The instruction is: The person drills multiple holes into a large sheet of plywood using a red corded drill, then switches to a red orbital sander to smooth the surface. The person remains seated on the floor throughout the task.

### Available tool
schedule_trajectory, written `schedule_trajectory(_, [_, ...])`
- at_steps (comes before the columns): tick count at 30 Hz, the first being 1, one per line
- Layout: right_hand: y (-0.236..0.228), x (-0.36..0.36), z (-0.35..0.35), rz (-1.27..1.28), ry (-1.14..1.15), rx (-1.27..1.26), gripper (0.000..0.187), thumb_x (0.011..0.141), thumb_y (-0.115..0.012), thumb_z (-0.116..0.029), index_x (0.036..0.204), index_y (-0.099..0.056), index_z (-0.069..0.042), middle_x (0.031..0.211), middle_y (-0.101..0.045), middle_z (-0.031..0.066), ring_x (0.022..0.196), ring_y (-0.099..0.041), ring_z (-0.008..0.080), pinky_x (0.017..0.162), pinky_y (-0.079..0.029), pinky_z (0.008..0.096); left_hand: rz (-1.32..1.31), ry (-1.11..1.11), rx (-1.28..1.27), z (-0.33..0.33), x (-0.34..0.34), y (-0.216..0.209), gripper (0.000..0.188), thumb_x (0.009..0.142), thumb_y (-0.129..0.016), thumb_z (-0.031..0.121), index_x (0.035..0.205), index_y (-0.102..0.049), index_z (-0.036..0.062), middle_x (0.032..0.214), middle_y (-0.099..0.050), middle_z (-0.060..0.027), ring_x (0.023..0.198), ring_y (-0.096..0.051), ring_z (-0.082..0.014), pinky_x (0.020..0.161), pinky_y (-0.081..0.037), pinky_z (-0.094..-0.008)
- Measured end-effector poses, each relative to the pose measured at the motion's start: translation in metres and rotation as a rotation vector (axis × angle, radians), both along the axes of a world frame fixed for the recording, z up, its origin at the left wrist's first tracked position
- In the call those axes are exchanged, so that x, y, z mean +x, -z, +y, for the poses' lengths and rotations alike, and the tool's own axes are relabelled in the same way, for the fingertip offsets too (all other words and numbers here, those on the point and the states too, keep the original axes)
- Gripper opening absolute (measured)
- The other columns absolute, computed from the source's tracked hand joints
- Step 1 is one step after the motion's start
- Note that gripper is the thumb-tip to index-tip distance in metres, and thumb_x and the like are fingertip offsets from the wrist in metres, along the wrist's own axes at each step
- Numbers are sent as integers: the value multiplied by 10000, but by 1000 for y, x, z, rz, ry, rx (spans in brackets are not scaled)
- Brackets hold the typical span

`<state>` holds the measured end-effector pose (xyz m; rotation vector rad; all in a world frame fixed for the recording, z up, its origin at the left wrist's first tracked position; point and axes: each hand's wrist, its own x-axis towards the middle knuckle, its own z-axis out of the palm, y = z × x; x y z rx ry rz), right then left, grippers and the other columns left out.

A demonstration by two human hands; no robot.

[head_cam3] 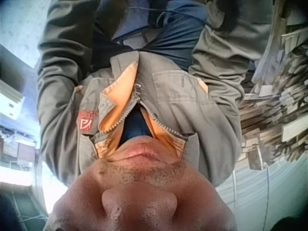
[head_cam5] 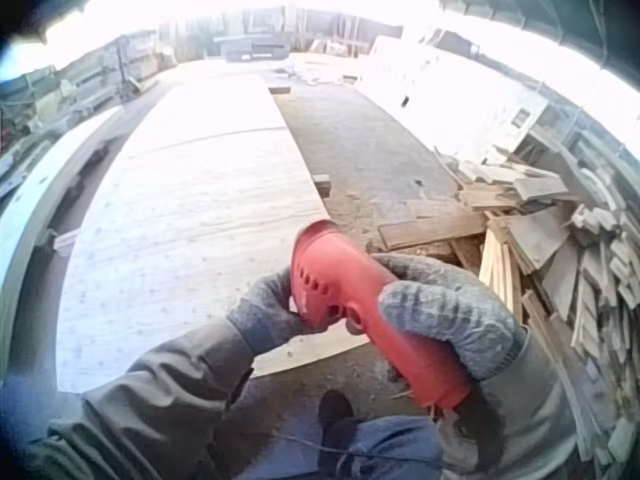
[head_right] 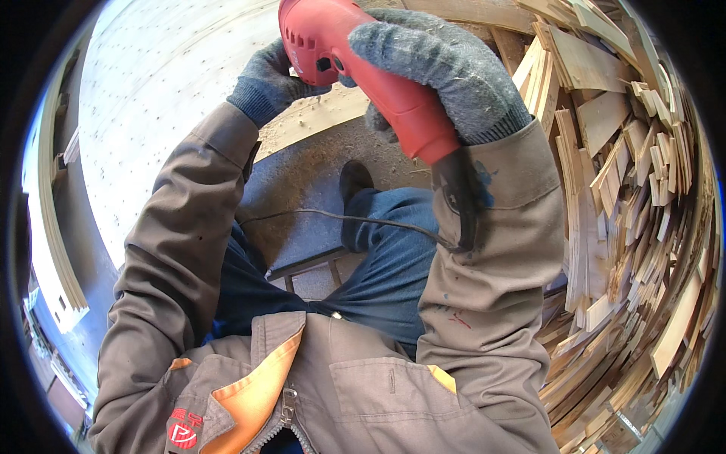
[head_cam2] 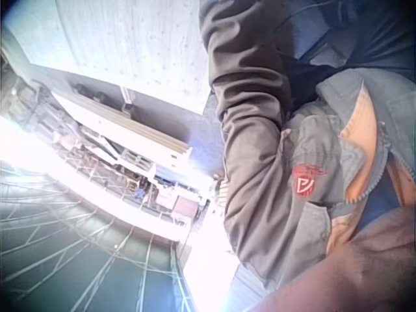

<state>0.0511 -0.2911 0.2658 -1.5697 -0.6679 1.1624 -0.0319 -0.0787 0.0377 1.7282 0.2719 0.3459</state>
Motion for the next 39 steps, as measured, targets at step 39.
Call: schedule_trajectory(39, [-3,-5,-2,-20,35,-54,721,822,-779,-418,1358,-577,19,1022,-671,71,813,-632,133,719,-523,261,10,100,-173,1,5,16,636,783,-907,164,1338,-611,70,1329,-664,-81,1191,-638,-185,1068,-532,-382])
